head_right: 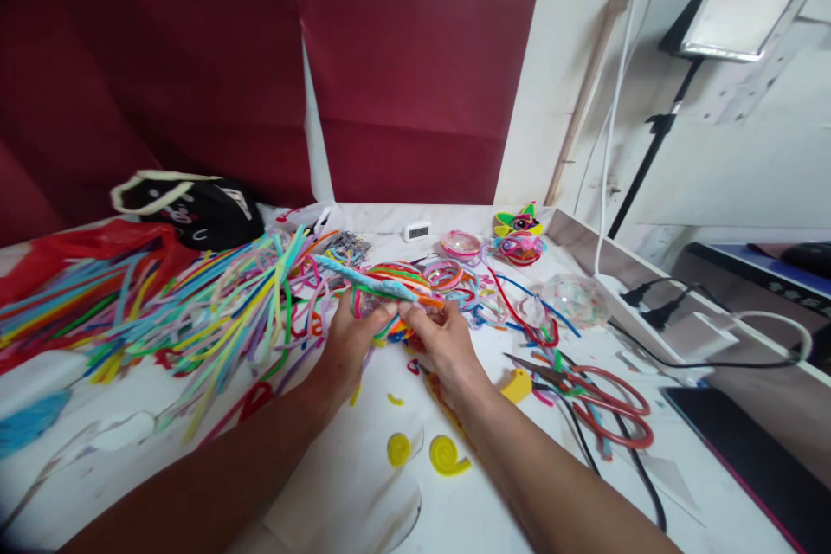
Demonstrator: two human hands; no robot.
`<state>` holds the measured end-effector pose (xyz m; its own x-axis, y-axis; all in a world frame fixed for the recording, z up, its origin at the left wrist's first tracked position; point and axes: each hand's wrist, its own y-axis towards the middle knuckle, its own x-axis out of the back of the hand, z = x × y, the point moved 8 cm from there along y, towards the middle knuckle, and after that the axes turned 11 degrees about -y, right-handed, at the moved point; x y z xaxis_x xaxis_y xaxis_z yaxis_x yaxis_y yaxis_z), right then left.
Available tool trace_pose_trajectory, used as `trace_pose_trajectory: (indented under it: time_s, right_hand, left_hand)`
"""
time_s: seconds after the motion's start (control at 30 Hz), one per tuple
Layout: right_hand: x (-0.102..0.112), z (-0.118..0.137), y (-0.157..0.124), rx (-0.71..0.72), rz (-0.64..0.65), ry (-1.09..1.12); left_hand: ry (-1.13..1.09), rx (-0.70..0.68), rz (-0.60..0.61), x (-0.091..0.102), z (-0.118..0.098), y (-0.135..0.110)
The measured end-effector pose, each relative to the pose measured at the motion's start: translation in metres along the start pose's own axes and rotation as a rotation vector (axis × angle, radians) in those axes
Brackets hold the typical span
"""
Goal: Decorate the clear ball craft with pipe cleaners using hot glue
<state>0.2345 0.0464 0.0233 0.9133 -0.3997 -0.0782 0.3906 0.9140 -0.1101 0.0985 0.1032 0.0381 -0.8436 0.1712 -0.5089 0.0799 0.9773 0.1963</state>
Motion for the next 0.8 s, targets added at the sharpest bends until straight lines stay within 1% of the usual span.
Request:
trace_pose_trajectory:
  time_s: [0.1, 0.23, 0.47, 0.7, 0.8]
  right_hand:
    - [0.0015, -0.0001, 0.0004, 0.001, -0.022, -0.007]
    - [0.0024, -0.0004, 0.0009, 0.003, -0.036, -0.011]
    - [0.0038, -0.001, 0.0023, 0.002, -0.032, -0.045]
    - [0.0066, 0.0013, 0.0012, -0.026, -0.055, -0.104]
    - [0.006, 0.0039, 0.0009, -0.033, -0.046, -0.116]
  left_hand:
    - [0.02, 0.011, 0.01, -0.0026, -0.0016, -0.0019]
    - [-0.014, 0.035, 0.03, -0.0066, -0.0027, -0.0039]
    - [-0.029, 0.068, 0.046, -0.0059, 0.0025, -0.0029]
    - [-0.003, 0.053, 0.04, -0.0043, 0.0054, -0.0026]
    - [-0.053, 0.072, 0.059, -0.0081, 0.0034, -0.0067]
